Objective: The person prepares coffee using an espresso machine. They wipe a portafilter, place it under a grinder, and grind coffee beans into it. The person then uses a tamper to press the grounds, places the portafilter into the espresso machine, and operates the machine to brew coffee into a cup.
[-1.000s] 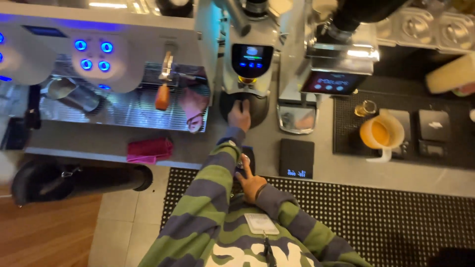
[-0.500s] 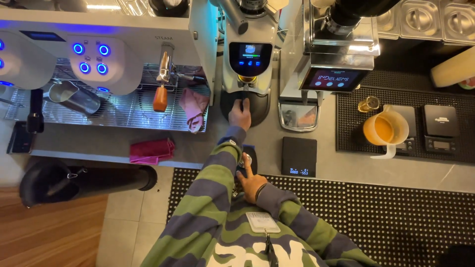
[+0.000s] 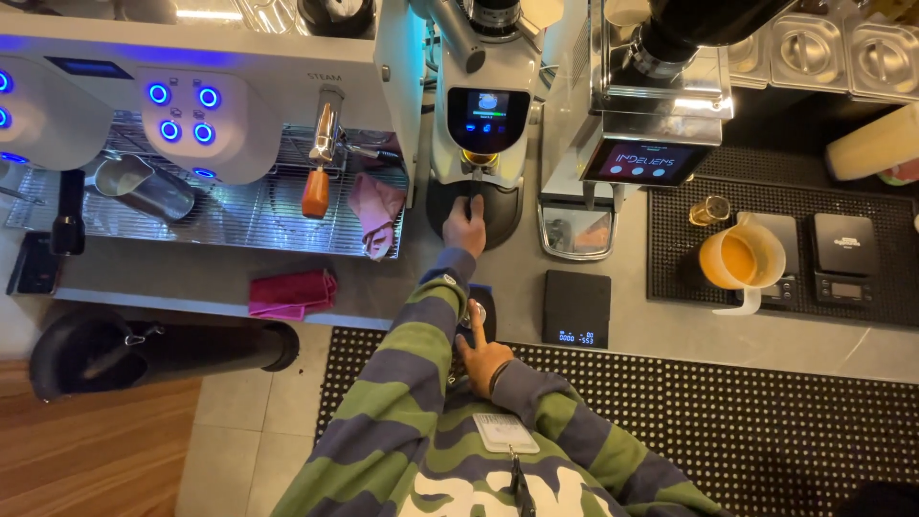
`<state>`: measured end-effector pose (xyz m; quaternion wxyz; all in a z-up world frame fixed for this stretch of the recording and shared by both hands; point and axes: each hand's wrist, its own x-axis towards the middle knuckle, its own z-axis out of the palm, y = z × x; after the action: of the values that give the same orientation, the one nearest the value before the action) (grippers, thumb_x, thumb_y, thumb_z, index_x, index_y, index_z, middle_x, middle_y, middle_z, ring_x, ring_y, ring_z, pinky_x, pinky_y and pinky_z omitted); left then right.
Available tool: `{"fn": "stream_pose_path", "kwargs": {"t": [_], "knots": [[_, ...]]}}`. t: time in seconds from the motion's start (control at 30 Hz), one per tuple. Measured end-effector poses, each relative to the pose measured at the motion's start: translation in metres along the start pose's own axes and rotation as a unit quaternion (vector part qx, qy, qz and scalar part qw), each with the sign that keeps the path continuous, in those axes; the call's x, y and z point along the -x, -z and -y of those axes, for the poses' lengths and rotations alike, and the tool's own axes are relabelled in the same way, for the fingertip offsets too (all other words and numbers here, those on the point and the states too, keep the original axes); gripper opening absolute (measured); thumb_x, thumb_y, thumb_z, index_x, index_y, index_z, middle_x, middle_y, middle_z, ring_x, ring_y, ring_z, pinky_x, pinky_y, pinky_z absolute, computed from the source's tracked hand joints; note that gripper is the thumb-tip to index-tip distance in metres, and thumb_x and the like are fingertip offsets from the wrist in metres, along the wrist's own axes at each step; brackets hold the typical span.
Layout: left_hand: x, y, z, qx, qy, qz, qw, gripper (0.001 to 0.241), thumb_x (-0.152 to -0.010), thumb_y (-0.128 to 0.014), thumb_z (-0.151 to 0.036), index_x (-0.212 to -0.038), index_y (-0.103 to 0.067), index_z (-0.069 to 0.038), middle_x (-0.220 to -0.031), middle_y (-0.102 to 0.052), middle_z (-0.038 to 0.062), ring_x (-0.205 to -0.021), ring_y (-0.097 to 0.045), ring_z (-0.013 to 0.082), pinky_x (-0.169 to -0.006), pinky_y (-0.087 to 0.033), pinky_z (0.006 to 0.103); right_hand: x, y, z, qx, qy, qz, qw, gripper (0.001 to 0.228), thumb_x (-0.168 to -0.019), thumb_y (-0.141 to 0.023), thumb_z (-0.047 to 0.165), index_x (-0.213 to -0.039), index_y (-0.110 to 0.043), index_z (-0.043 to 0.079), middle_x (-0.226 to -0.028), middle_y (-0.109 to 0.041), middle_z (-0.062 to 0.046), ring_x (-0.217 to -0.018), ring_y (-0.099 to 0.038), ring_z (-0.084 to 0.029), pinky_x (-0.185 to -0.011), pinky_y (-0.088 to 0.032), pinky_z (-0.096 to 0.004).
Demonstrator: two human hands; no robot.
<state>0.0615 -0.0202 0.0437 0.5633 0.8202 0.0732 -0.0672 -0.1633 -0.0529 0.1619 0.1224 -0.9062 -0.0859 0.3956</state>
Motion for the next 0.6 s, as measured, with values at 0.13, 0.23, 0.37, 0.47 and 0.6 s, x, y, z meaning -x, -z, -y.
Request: {"fn": "stream_pose_path", "kwargs": {"t": [0.13,0.23,0.37,0.47,0.6], "knots": [[-0.001,-0.004,0.004,0.012,-0.009,-0.014,1.0,0.049,-0.103,-0.045,-0.06,-0.113,-0.062,-0.016,-0.095,-0.075,0.014,-0.105,-0.07,0.0379,-0.095,-0.055,0.0547,0.008,0.003,0.004,-0.007,0.0,-0.02,1.0,0.074,-0.093,-0.065,0.003,-0.158,-0.034,0.018,-0.168,0.021,-0.025,-0.112,-0.067,-0.052,-0.1,-0.054,-0.063],[-0.002,-0.01,0.007,-0.002,-0.026,-0.032,0.999,0.046,-0.103,-0.049,-0.055,-0.112,-0.064,-0.013,-0.102,-0.074,0.019,-0.108,-0.068,0.0417,-0.097,-0.054,0.0557,-0.01,-0.015,-0.008,-0.01,-0.001,-0.029,1.0,0.073,-0.094,-0.065,0.004,-0.158,-0.034,0.02,-0.168,0.023,-0.024,-0.111,-0.067,-0.052,-0.099,-0.054,-0.063],[-0.032,-0.034,0.056,0.005,-0.075,-0.09,0.993,0.039,-0.102,-0.057,-0.053,-0.111,-0.067,-0.017,-0.105,-0.072,0.017,-0.112,-0.065,0.0403,-0.097,-0.054,0.0545,-0.025,-0.03,-0.01,-0.046,-0.011,-0.052,0.998,0.065,-0.097,-0.061,0.004,-0.156,-0.039,0.018,-0.169,0.019,-0.024,-0.11,-0.069,-0.049,-0.098,-0.056,-0.061],[-0.022,-0.024,0.035,-0.019,-0.034,-0.053,0.998,0.043,-0.101,-0.048,-0.062,-0.105,-0.066,-0.023,-0.072,-0.07,0.002,-0.091,-0.073,0.0288,-0.093,-0.056,0.051,-0.028,-0.036,-0.013,-0.025,-0.013,-0.058,0.998,0.062,-0.099,-0.059,0.003,-0.157,-0.041,0.016,-0.168,0.022,-0.024,-0.104,-0.071,-0.048,-0.089,-0.058,-0.06],[-0.012,-0.017,0.021,-0.01,-0.012,-0.054,0.998,0.041,-0.1,-0.049,-0.06,-0.103,-0.064,-0.022,-0.068,-0.069,0.001,-0.088,-0.073,0.0271,-0.091,-0.056,0.0498,-0.025,-0.035,-0.012,-0.053,-0.01,-0.063,0.997,0.06,-0.1,-0.056,0.004,-0.156,-0.042,0.019,-0.17,0.019,-0.021,-0.105,-0.071,-0.048,-0.093,-0.057,-0.06]]}}
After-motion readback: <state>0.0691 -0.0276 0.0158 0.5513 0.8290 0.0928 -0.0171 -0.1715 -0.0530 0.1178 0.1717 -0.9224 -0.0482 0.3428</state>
